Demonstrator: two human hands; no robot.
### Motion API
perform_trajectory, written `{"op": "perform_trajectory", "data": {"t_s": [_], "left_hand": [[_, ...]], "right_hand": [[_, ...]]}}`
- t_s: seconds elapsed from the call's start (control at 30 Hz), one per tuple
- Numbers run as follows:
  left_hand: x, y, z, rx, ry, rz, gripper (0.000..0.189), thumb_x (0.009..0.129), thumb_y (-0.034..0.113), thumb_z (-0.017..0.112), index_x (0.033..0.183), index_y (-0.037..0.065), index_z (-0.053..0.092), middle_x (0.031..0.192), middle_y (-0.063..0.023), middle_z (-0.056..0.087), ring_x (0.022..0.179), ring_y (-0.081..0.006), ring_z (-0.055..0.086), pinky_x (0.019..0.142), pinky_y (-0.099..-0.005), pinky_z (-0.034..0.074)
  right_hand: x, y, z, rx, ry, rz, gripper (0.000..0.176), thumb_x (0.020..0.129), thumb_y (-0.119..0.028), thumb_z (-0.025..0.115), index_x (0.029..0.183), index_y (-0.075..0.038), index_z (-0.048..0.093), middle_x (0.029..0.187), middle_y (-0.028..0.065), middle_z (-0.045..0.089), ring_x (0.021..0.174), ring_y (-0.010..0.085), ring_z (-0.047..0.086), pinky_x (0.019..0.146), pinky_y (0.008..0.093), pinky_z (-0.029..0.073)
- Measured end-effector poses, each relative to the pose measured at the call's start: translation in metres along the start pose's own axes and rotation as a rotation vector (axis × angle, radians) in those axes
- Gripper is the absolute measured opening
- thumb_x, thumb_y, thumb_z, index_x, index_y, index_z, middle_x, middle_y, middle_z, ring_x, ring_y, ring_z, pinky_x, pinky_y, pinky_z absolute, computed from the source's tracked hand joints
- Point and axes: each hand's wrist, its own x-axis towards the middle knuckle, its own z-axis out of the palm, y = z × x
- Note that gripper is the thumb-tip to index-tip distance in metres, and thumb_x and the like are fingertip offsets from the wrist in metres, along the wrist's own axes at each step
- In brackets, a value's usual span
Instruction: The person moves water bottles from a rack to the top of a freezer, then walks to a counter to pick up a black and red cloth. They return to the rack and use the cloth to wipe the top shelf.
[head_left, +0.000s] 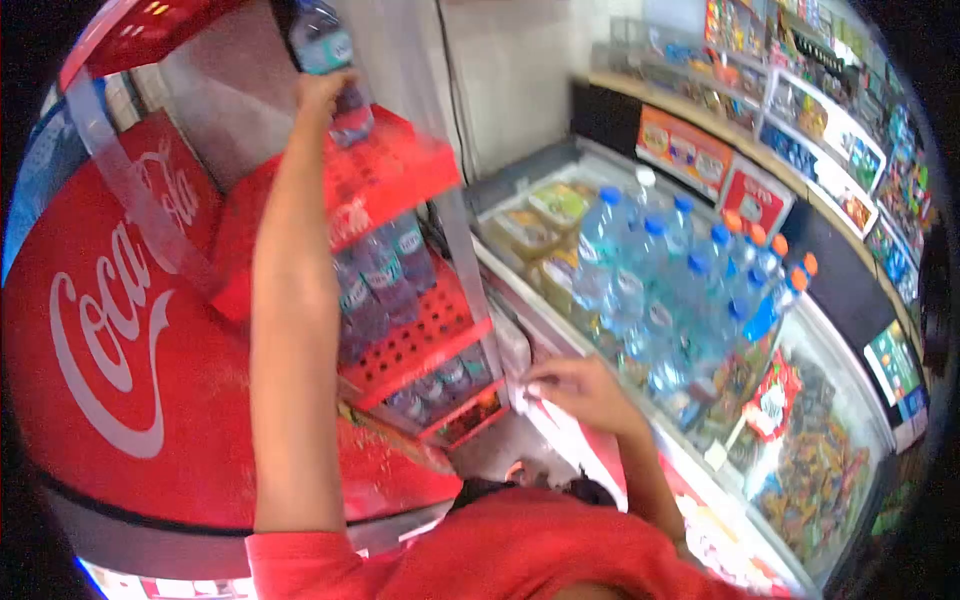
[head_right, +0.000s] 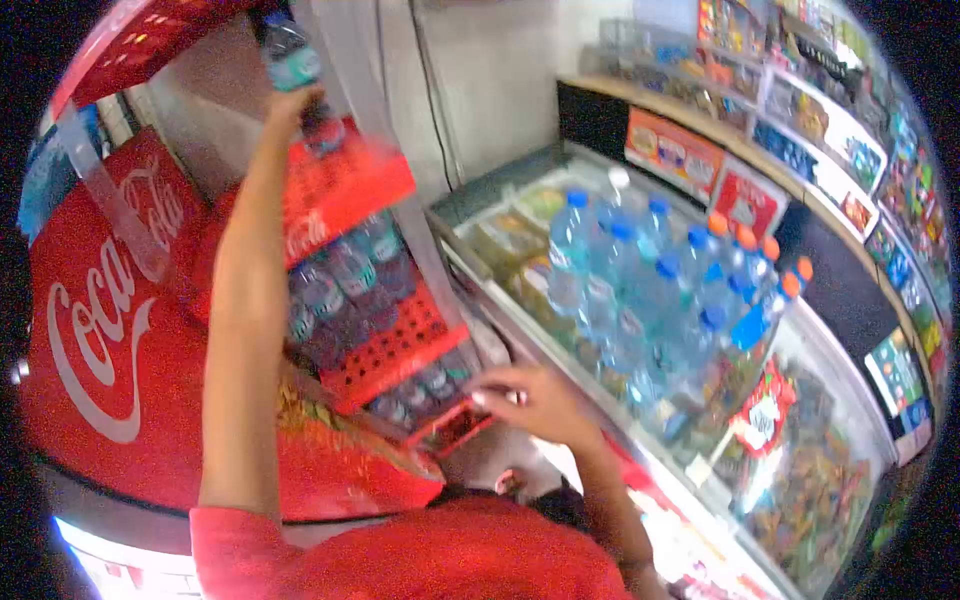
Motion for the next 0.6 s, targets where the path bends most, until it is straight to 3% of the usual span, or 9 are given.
{"op": "perform_trajectory", "data": {"t_s": [0.03, 0.13, 0.17, 0.2, 0.27, 0.37, 0.43, 0.47, 0.6], "left_hand": [[0.003, -0.006, 0.004, -0.157, 0.012, -0.008, 0.047, 0.053, 0.021, 0.081, 0.087, -0.005, 0.063, 0.085, -0.0099, 0.065, 0.069, -0.0189, 0.061, 0.066, -0.0324, 0.051], [-0.07, 0.062, -0.006, 0.127, 0.317, 0.134, 0.063, 0.049, 0.026, 0.084, 0.095, -0.01, 0.059, 0.097, -0.0133, 0.063, 0.087, -0.0201, 0.06, 0.078, -0.0313, 0.049], [-0.05, 0.047, -0.005, 0.188, 0.554, 0.223, 0.081, 0.047, 0.033, 0.085, 0.105, -0.013, 0.052, 0.106, -0.0178, 0.058, 0.095, -0.0216, 0.057, 0.084, -0.0321, 0.046], [-0.075, 0.066, -0.011, 0.072, 0.593, 0.386, 0.096, 0.043, 0.04, 0.087, 0.11, -0.014, 0.045, 0.109, -0.0206, 0.054, 0.1, -0.0251, 0.054, 0.089, -0.0368, 0.044], [-0.085, 0.078, -0.024, 0.283, 0.871, 0.519, 0.099, 0.04, 0.044, 0.089, 0.109, -0.013, 0.047, 0.104, -0.0194, 0.056, 0.097, -0.0286, 0.054, 0.09, -0.0388, 0.043], [-0.165, 0.136, -0.027, 0.266, 0.925, 0.566, 0.093, 0.042, 0.039, 0.09, 0.108, -0.012, 0.048, 0.106, -0.0201, 0.056, 0.095, -0.0286, 0.056, 0.089, -0.0382, 0.044], [-0.237, 0.176, -0.012, -0.013, 0.85, 0.853, 0.083, 0.049, 0.032, 0.089, 0.107, -0.01, 0.049, 0.105, -0.0192, 0.057, 0.094, -0.027, 0.056, 0.088, -0.0365, 0.044], [-0.257, 0.183, -0.006, -0.004, 0.851, 0.843, 0.083, 0.049, 0.032, 0.089, 0.107, -0.01, 0.049, 0.105, -0.0192, 0.057, 0.094, -0.027, 0.056, 0.088, -0.0365, 0.044], [-0.365, 0.221, 0.012, -0.047, 0.511, 0.832, 0.058, 0.064, 0.018, 0.082, 0.109, -0.006, 0.053, 0.101, -0.0131, 0.061, 0.09, -0.0201, 0.058, 0.086, -0.0317, 0.045]], "right_hand": [[-0.008, 0.001, -0.001, 0.007, -0.018, -0.039, 0.023, 0.085, -0.021, 0.059, 0.1, -0.005, 0.065, 0.09, 0.0077, 0.067, 0.079, 0.0155, 0.062, 0.07, 0.03, 0.049], [-0.03, -0.008, -0.011, 0.002, -0.028, -0.081, 0.022, 0.086, -0.021, 0.058, 0.099, -0.004, 0.064, 0.089, 0.0087, 0.067, 0.079, 0.0167, 0.062, 0.071, 0.0314, 0.049], [-0.041, -0.007, -0.015, 0.009, -0.007, -0.059, 0.022, 0.086, -0.021, 0.058, 0.099, -0.004, 0.064, 0.089, 0.0087, 0.067, 0.079, 0.0167, 0.062, 0.071, 0.0314, 0.049], [-0.051, -0.007, -0.02, -0.031, -0.018, -0.102, 0.021, 0.086, -0.021, 0.058, 0.098, -0.004, 0.064, 0.089, 0.009, 0.067, 0.08, 0.0173, 0.062, 0.072, 0.0317, 0.049], [-0.077, -0.008, -0.036, -0.075, -0.056, -0.114, 0.02, 0.085, -0.019, 0.058, 0.098, -0.004, 0.064, 0.089, 0.0102, 0.067, 0.082, 0.0189, 0.063, 0.073, 0.032, 0.048], [-0.126, 0.001, -0.061, -0.061, -0.047, 0.003, 0.018, 0.085, -0.012, 0.058, 0.1, -0.004, 0.064, 0.089, 0.0067, 0.066, 0.077, 0.0139, 0.062, 0.071, 0.0287, 0.047], [-0.155, 0.007, -0.081, -0.016, -0.062, 0.038, 0.018, 0.085, -0.012, 0.058, 0.1, -0.003, 0.064, 0.089, 0.0065, 0.066, 0.079, 0.0135, 0.062, 0.072, 0.0283, 0.047], [-0.169, 0.011, -0.087, 0.041, -0.08, 0.057, 0.018, 0.085, -0.011, 0.058, 0.1, -0.002, 0.064, 0.089, 0.0063, 0.066, 0.08, 0.013, 0.062, 0.074, 0.0279, 0.048], [-0.2, 0.023, -0.114, 0.084, -0.145, 0.124, 0.017, 0.087, -0.008, 0.058, 0.101, 0.001, 0.063, 0.091, 0.0053, 0.065, 0.084, 0.0105, 0.06, 0.076, 0.0258, 0.047]]}}
